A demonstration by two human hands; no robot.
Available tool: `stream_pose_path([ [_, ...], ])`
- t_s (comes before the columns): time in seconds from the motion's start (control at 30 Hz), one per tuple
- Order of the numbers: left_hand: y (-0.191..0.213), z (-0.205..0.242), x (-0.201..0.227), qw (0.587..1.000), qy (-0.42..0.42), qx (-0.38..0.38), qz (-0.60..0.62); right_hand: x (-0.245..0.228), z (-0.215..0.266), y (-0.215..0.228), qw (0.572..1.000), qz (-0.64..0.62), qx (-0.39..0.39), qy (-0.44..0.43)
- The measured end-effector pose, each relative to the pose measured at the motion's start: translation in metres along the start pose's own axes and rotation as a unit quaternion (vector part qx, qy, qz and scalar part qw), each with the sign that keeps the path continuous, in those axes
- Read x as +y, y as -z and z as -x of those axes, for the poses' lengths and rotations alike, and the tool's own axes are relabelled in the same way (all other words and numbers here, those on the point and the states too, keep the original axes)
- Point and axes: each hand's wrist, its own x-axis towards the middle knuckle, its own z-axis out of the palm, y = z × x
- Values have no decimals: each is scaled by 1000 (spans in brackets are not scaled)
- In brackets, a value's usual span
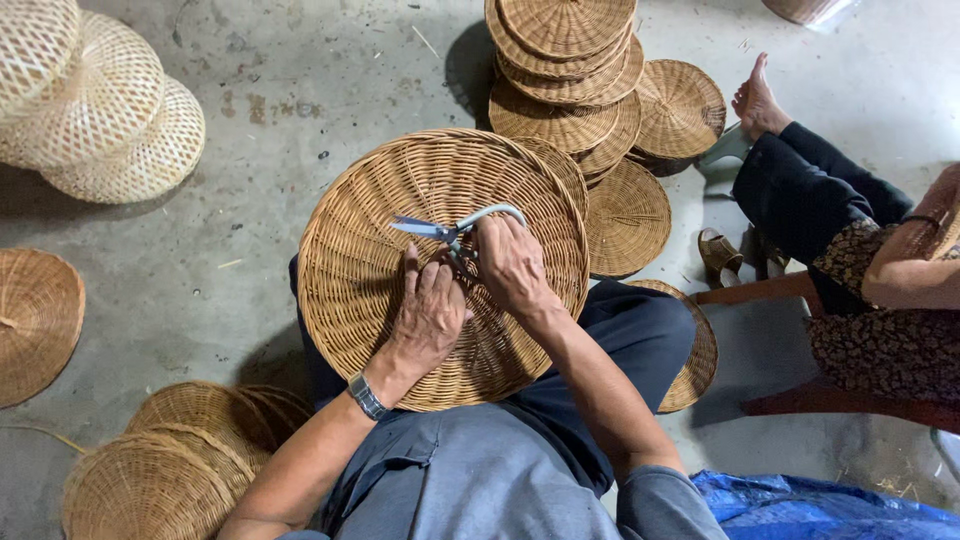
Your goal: The person sits on the floor and uses shears to trim protruding fibers and smooth the surface of round woven baskets. They handle the baskets one at a time, rotating them to access different areas, and place finished items into a stack.
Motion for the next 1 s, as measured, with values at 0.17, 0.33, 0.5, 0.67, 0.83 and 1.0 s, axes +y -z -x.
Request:
stream_pose_path([
  [0.17, -3, 1, 1, 999, -19, 8, -40, -2, -5, 18, 999, 19, 2, 35],
  [0.33, -6, 4, 2, 1000, -14, 1, -19, -2, -2, 19, 999, 11, 19, 43],
  [0.5, -5, 4, 4, 1000, 0, 14, -1, 2, 8, 8, 997, -55, 44, -9],
  [0.67, -2, 2, 3, 999, 3, 40, -4, 4, 15, 6, 964, -227, 11, -137],
  [0.83, -5, 5, 4, 998, 14, 49, 33, 16, 22, 18, 895, -391, 14, -214],
  [1.0, -4, 8, 4, 998, 16, 60, 22, 14, 22, 46, 752, -606, -30, -258],
])
